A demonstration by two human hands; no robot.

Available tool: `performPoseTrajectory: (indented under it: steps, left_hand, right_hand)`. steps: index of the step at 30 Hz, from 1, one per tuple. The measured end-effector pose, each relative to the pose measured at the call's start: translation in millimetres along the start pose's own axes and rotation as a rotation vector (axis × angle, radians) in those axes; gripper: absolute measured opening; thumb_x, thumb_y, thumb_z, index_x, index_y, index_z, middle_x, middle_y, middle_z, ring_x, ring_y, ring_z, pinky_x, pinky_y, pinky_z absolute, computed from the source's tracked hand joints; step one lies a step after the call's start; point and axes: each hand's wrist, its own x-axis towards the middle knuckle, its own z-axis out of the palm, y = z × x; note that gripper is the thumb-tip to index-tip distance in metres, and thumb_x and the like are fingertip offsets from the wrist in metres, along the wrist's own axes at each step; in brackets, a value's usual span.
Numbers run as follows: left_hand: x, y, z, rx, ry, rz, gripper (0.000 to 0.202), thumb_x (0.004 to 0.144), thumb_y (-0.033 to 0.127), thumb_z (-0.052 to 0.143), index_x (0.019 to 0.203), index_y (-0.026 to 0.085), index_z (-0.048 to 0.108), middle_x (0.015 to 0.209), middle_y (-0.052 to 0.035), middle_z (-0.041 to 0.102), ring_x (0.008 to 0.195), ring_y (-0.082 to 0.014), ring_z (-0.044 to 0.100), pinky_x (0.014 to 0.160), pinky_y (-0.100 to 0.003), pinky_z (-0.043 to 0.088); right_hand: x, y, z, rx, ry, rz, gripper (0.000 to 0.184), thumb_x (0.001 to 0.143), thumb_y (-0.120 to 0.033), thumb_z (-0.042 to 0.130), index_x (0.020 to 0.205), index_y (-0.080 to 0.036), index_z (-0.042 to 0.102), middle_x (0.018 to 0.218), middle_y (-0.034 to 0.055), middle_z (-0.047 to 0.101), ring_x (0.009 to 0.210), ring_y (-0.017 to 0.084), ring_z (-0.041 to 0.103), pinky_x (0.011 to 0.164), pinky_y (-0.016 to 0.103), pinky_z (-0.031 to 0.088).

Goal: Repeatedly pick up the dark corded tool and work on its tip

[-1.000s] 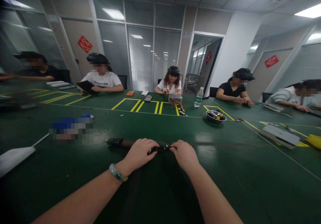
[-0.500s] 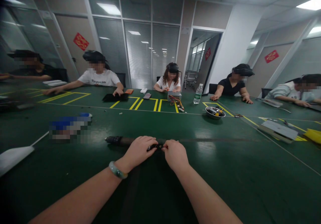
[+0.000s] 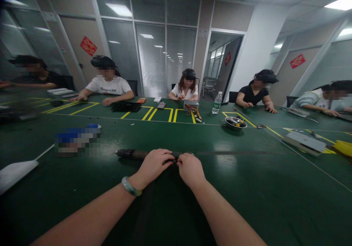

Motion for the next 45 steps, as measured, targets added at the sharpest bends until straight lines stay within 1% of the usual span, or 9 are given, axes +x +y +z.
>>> performPoseTrajectory:
  steps: [5, 9, 16, 24, 30, 34, 38, 42, 45]
  left_hand:
    - [0.5, -0.8, 1.2, 0.0, -0.001, -0.008, 0.019, 0.092, 0.033, 0.056, 0.106, 0.03, 0.068, 0.113, -0.0005, 0.062, 0.104, -0.0207, 0.055, 0.091, -0.037, 0.04]
    - [0.0, 0.4, -2.2, 0.002, -0.006, -0.001, 0.021, 0.093, 0.032, 0.053, 0.107, 0.03, 0.068, 0.114, -0.0014, 0.062, 0.103, -0.0208, 0.055, 0.09, -0.037, 0.04]
    - [-0.2, 0.5, -3.9, -0.006, -0.007, -0.004, 0.022, 0.088, 0.025, 0.059, 0.107, 0.031, 0.067, 0.113, 0.0005, 0.063, 0.103, -0.0205, 0.055, 0.092, -0.038, 0.039]
    - [-0.7, -1.1, -1.1, -0.009, -0.024, -0.013, 0.022, 0.09, 0.029, 0.056, 0.108, 0.031, 0.068, 0.116, -0.0011, 0.062, 0.106, -0.0218, 0.054, 0.093, -0.039, 0.039]
    - [-0.1, -1.9, -1.3, -0.008, -0.016, 0.001, 0.021, 0.09, 0.03, 0.056, 0.106, 0.032, 0.069, 0.115, -0.0001, 0.061, 0.105, -0.0216, 0.054, 0.09, -0.039, 0.04]
    - [-0.2, -1.7, -0.3, -0.001, -0.011, 0.005, 0.02, 0.091, 0.029, 0.056, 0.106, 0.031, 0.069, 0.114, -0.0005, 0.062, 0.103, -0.0216, 0.054, 0.09, -0.039, 0.04]
    - [-0.6, -1.9, -0.1, -0.013, -0.003, 0.019, 0.021, 0.09, 0.027, 0.056, 0.107, 0.031, 0.068, 0.115, -0.0001, 0.062, 0.104, -0.021, 0.055, 0.092, -0.039, 0.04]
    - [-0.4, -1.6, -1.0, -0.053, 0.015, 0.016, 0.024, 0.089, 0.026, 0.057, 0.112, 0.029, 0.064, 0.114, -0.0001, 0.063, 0.102, -0.0202, 0.056, 0.093, -0.037, 0.041]
    - [0.3, -1.0, -1.6, -0.067, 0.018, 0.007, 0.018, 0.088, 0.026, 0.059, 0.105, 0.026, 0.065, 0.109, -0.0003, 0.065, 0.101, -0.0202, 0.057, 0.093, -0.037, 0.041]
  right_hand:
    - [-1.1, -1.5, -1.8, -0.01, 0.014, -0.058, 0.011, 0.09, -0.021, 0.055, 0.089, -0.022, 0.066, 0.093, 0.0016, 0.064, 0.085, 0.016, 0.057, 0.077, 0.026, 0.041]
    - [-1.1, -2.0, -1.4, -0.039, 0.008, -0.036, 0.013, 0.09, -0.022, 0.054, 0.088, -0.021, 0.066, 0.093, 0.0029, 0.064, 0.083, 0.016, 0.058, 0.075, 0.026, 0.041]
    - [0.7, 3.8, 0.3, -0.044, 0.011, -0.007, 0.011, 0.088, -0.021, 0.056, 0.082, -0.022, 0.066, 0.087, 0.0014, 0.063, 0.078, 0.016, 0.058, 0.07, 0.026, 0.041]
    - [0.2, 4.5, 2.5, 0.005, 0.001, -0.021, 0.009, 0.089, -0.022, 0.058, 0.088, -0.022, 0.067, 0.093, 0.0014, 0.065, 0.084, 0.016, 0.059, 0.075, 0.025, 0.042]
    - [1.2, 8.7, 6.6, 0.033, 0.036, -0.064, 0.01, 0.089, -0.022, 0.058, 0.086, -0.022, 0.067, 0.091, 0.0005, 0.064, 0.082, 0.016, 0.058, 0.075, 0.025, 0.041]
    - [0.7, 8.1, 7.8, 0.037, 0.043, -0.054, 0.011, 0.09, -0.023, 0.057, 0.086, -0.022, 0.067, 0.091, 0.0015, 0.064, 0.083, 0.016, 0.058, 0.076, 0.025, 0.041]
    - [0.2, 5.3, 8.4, 0.009, 0.069, -0.051, 0.012, 0.09, -0.023, 0.057, 0.084, -0.021, 0.067, 0.089, 0.0014, 0.064, 0.082, 0.016, 0.058, 0.077, 0.025, 0.042]
    - [1.4, 6.2, 9.4, -0.009, 0.061, -0.07, 0.013, 0.091, -0.022, 0.056, 0.084, -0.021, 0.067, 0.088, 0.0017, 0.064, 0.081, 0.016, 0.058, 0.076, 0.025, 0.042]
    - [3.1, 10.8, 12.0, 0.011, 0.072, -0.104, 0.011, 0.09, -0.022, 0.058, 0.085, -0.02, 0.067, 0.088, 0.0012, 0.064, 0.082, 0.016, 0.058, 0.076, 0.025, 0.041]
